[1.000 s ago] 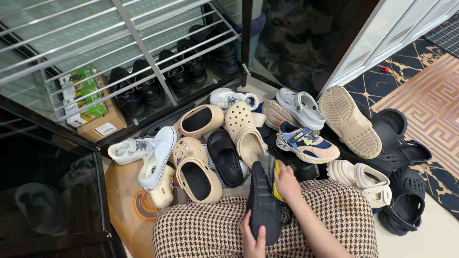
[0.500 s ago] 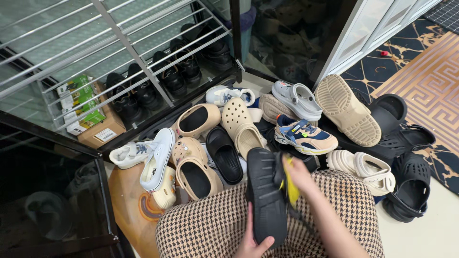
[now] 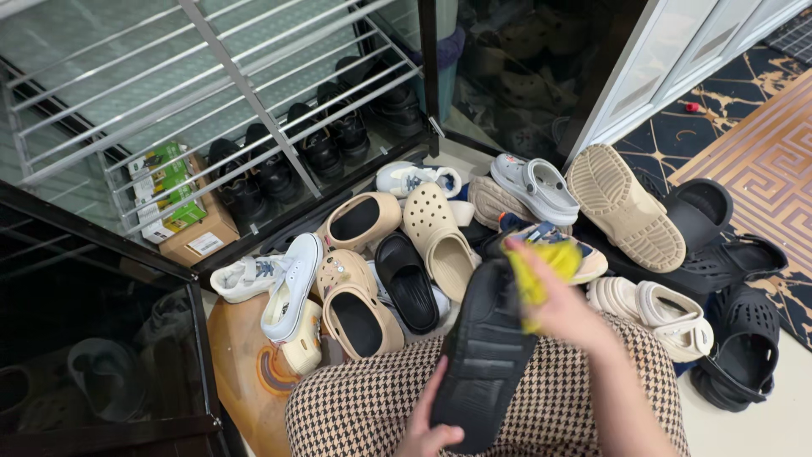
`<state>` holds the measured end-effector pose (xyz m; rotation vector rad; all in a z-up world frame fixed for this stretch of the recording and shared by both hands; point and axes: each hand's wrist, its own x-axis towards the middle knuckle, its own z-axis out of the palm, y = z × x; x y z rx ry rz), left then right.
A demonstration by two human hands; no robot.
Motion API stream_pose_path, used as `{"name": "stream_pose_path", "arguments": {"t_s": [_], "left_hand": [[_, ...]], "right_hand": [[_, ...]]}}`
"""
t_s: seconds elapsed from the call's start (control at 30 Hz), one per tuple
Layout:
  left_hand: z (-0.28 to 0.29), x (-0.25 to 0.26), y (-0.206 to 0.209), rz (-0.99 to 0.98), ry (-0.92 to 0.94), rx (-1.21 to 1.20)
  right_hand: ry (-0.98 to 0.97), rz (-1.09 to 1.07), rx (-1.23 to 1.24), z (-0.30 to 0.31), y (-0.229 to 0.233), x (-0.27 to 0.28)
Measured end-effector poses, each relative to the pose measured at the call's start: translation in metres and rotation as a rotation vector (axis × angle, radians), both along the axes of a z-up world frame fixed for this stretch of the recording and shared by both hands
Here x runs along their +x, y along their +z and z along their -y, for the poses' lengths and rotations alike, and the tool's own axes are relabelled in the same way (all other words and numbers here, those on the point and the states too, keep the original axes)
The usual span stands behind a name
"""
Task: The person sits on the floor and wipes multiple pairs of shoes with a yellow cloth. They handle black sandals, beige clogs, and white sneakers, wiping the uppers and soles before placing them back in a pile.
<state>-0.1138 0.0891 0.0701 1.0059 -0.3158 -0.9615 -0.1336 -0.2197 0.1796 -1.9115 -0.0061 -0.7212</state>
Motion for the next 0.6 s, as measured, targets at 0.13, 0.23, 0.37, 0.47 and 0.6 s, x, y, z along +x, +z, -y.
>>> {"name": "stream_pose_path", "arguments": {"t_s": [0.13, 0.23, 0.37, 0.47, 0.6], "left_hand": [[0.005, 0.002, 0.001, 0.54, -0.045, 0.19], [0.012, -0.012, -0.019, 1.038, 0.059, 0.326], [0.044, -0.021, -0.05, 1.131, 0.167, 0.629], [0.063, -0.011, -0.037, 1.11, 0.604, 0.246], [0.081, 0.007, 0.007, 0.666, 0.907, 0.311]], "right_hand": [[0.043, -0.314, 0.474, -0.005, -0.045, 0.018], [-0.118, -0.097, 1.053, 0.004, -0.103, 0.04], [-0.108, -0.091, 1.649, -0.019, -0.115, 0.058], [-0.102, -0.12, 1.488, -0.071, -0.126, 0.044], [-0.155, -0.226, 0.852, -0.095, -0.165, 0.007]]}}
